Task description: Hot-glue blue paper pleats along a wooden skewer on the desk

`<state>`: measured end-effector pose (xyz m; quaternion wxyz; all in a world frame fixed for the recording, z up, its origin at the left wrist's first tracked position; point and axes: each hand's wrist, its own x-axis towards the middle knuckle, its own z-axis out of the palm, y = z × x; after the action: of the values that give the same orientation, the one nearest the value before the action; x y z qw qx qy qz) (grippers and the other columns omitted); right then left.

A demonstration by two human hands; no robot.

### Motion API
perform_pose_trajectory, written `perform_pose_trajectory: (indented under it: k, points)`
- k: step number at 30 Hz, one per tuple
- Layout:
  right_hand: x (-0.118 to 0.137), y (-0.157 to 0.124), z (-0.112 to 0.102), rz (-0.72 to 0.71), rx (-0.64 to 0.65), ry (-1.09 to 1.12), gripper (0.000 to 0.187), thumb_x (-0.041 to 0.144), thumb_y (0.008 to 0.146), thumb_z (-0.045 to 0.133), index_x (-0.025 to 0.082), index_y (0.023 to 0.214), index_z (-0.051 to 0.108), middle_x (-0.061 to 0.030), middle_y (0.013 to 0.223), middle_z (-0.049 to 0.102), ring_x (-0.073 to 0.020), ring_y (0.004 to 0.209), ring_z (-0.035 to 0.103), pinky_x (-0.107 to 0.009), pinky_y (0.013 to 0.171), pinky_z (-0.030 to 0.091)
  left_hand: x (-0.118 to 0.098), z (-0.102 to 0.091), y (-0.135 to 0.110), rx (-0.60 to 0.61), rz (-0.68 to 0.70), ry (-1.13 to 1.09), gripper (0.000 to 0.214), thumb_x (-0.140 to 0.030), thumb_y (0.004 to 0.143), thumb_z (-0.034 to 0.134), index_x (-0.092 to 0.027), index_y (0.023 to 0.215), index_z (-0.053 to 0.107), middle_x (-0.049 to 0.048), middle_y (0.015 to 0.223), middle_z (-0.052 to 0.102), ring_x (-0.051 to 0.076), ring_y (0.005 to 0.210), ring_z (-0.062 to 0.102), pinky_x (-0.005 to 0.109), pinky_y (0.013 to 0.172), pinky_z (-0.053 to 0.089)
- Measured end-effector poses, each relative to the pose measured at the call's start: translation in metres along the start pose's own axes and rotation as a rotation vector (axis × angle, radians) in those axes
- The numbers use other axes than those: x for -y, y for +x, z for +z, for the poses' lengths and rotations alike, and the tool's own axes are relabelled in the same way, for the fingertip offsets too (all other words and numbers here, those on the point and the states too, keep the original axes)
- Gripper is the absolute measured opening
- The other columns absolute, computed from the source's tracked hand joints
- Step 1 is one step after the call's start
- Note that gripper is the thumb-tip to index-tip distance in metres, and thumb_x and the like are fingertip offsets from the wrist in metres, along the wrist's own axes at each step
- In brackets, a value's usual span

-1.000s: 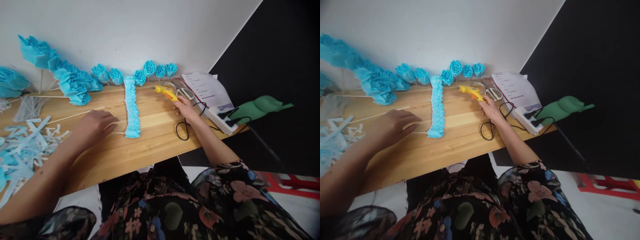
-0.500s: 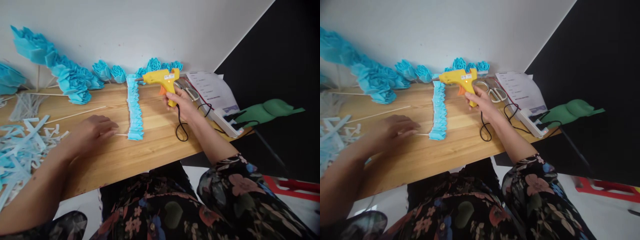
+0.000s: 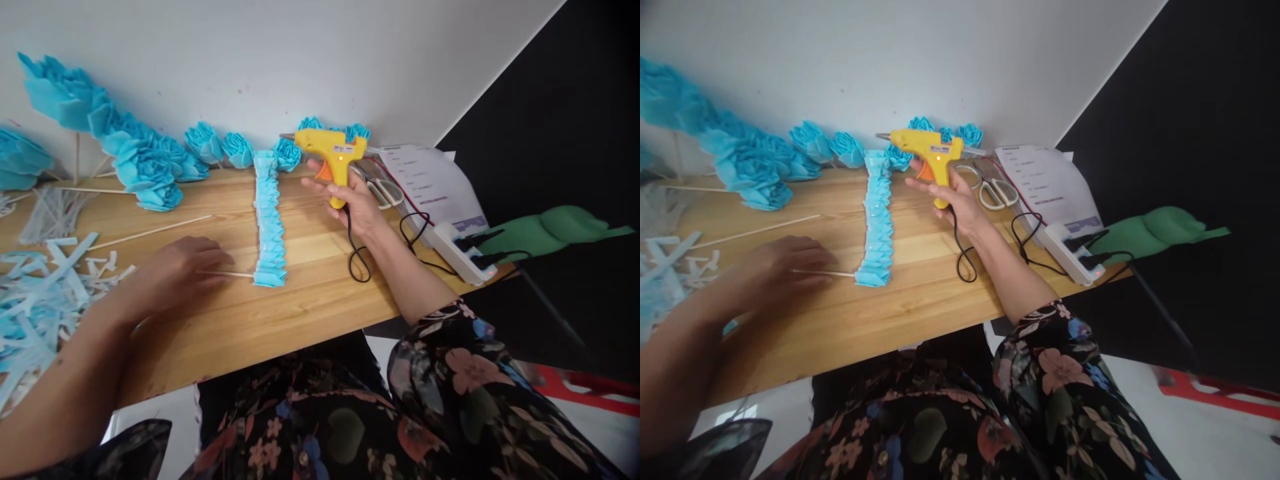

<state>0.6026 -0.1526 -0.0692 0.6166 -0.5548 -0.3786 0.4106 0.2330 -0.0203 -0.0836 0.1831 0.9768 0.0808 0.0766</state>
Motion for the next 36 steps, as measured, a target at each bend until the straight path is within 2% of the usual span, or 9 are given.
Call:
perform_pose_trajectory:
  k: [2,4,9,17,23,25,31,36]
  points:
    - [-0.001,0.001,-0.003,-0.022,-0.010,0.051,0.049,0.044,0.081,0.092,0.033,0.125,0.076,-0.0069,0.125,0.089,-0.0279,0.118,0.084,-0.022,0.047,0.047,-0.004,-0.002,0.000,0.030,-0.018,-0.019,0.039,-0.040,0.125,0.052,-0.020,0.115,0.084,0.0111,0.109,0.082,0.027,0.098,0.073,0.039,0.090,0.052]
    - [-0.004,0.004,-0.004,-0.004,0.011,0.111,0.044,0.045,0.080,0.093,0.029,0.118,0.077,-0.0082,0.127,0.088,-0.0239,0.106,0.082,-0.020,0.046,0.046,-0.007,-0.005,0.000,0.054,-0.033,-0.033,0.041,-0.036,0.127,0.049,-0.018,0.110,0.082,0.0112,0.108,0.081,0.026,0.098,0.070,0.039,0.091,0.050]
    - [-0.018,0.011,0.002,0.125,0.094,0.112,0.039,0.049,0.090,0.097,0.024,0.109,0.074,-0.0068,0.110,0.089,-0.0149,0.077,0.075,-0.016,0.041,0.042,-0.009,-0.008,0.000,0.048,-0.064,-0.024,0.039,-0.031,0.124,0.048,-0.019,0.104,0.079,0.0083,0.101,0.077,0.024,0.092,0.067,0.037,0.086,0.048]
    - [-0.021,0.014,-0.002,0.143,0.111,-0.012,0.044,0.060,0.101,0.095,0.023,0.115,0.076,-0.0062,0.103,0.089,-0.0126,0.068,0.071,-0.017,0.042,0.046,-0.004,-0.008,-0.001,0.077,-0.102,-0.036,0.040,-0.031,0.122,0.047,-0.020,0.096,0.076,0.0070,0.097,0.077,0.022,0.090,0.066,0.035,0.084,0.045]
    - [-0.019,0.012,-0.010,0.183,0.274,-0.043,0.052,0.068,0.098,0.097,0.020,0.098,0.076,-0.0033,0.079,0.080,-0.0111,0.057,0.062,-0.019,0.041,0.044,-0.006,-0.007,-0.004,0.076,-0.133,-0.078,0.035,-0.032,0.122,0.051,-0.020,0.101,0.076,0.0060,0.099,0.079,0.022,0.091,0.067,0.033,0.082,0.045]
    - [-0.019,0.012,-0.012,0.183,0.308,-0.054,0.054,0.070,0.095,0.098,0.020,0.093,0.076,-0.0029,0.077,0.079,-0.0107,0.055,0.059,-0.020,0.041,0.044,-0.006,-0.007,-0.004,0.090,-0.128,-0.087,0.038,-0.035,0.123,0.050,-0.020,0.100,0.076,0.0060,0.099,0.079,0.022,0.090,0.068,0.032,0.080,0.044]
    - [-0.021,0.017,-0.020,0.102,0.239,-0.053,0.060,0.077,0.089,0.100,0.022,0.094,0.077,-0.0041,0.087,0.083,-0.0093,0.053,0.052,-0.020,0.039,0.044,-0.003,-0.009,-0.002,0.117,-0.122,-0.091,0.043,-0.042,0.125,0.052,-0.019,0.099,0.077,0.0053,0.099,0.079,0.020,0.089,0.068,0.031,0.079,0.045]
    - [-0.023,0.020,-0.021,0.074,0.198,-0.053,0.060,0.077,0.093,0.097,0.021,0.096,0.077,-0.0038,0.088,0.084,-0.0074,0.051,0.050,-0.020,0.040,0.045,0.000,-0.006,0.000,0.068,-0.062,-0.106,0.053,-0.056,0.126,0.051,-0.020,0.099,0.080,0.0053,0.093,0.078,0.020,0.084,0.069,0.030,0.075,0.045]
